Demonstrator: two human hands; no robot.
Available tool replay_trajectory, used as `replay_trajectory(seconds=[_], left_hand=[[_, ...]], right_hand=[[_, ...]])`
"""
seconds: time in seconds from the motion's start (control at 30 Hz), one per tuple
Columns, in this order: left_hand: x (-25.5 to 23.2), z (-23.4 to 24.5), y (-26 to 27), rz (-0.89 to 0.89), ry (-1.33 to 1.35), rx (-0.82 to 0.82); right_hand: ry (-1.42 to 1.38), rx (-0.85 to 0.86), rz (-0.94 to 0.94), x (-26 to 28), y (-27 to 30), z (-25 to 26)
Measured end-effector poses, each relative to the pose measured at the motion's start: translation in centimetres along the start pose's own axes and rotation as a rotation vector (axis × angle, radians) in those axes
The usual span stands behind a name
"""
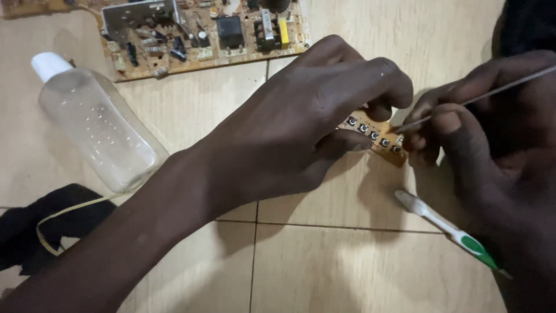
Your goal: The person cleans a small electronic circuit board using a toothbrush and a metal tool. They scrub the surface of the board with the toothbrush and use the metal tool to scrape or pick at specific components. The person also handles a black cloth and a bottle of liquid during the process.
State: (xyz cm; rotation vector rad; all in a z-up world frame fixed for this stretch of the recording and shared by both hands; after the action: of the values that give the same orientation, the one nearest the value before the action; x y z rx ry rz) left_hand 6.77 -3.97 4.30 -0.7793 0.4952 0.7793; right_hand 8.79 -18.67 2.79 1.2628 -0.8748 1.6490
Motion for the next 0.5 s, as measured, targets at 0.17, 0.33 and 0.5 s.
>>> replay_trajectory(seconds=[0.17,0.33,0.5], left_hand=[[-0.1,0.1,0.2,0.006,-0.003,0.018],[-0.4,-0.2,0.0,-0.05,-0.039,0.021],[-1.0,0.1,-0.3,-0.068,-0.091,0.007]], right_hand=[[-0.166,-0.108,-0.014,-1.9,0.0,0.6],[-0.343,-0.169,0.001,-2.1,-0.4,1.5],[-0.406,-0.205,0.028,-1.6,-1.2,2.2]])
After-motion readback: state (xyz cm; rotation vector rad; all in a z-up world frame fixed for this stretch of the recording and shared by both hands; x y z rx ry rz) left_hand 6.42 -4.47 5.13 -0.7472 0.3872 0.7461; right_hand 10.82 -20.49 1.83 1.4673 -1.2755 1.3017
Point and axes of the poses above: each hand's wrist, its own y-axis away from the middle knuckle, its own z-axis out of the back of the hand, x = y × z, the point moved 9 cm from there along -y, towards the middle knuckle, and after that the axes turned 11 degrees about -y, right-handed, at the moved point
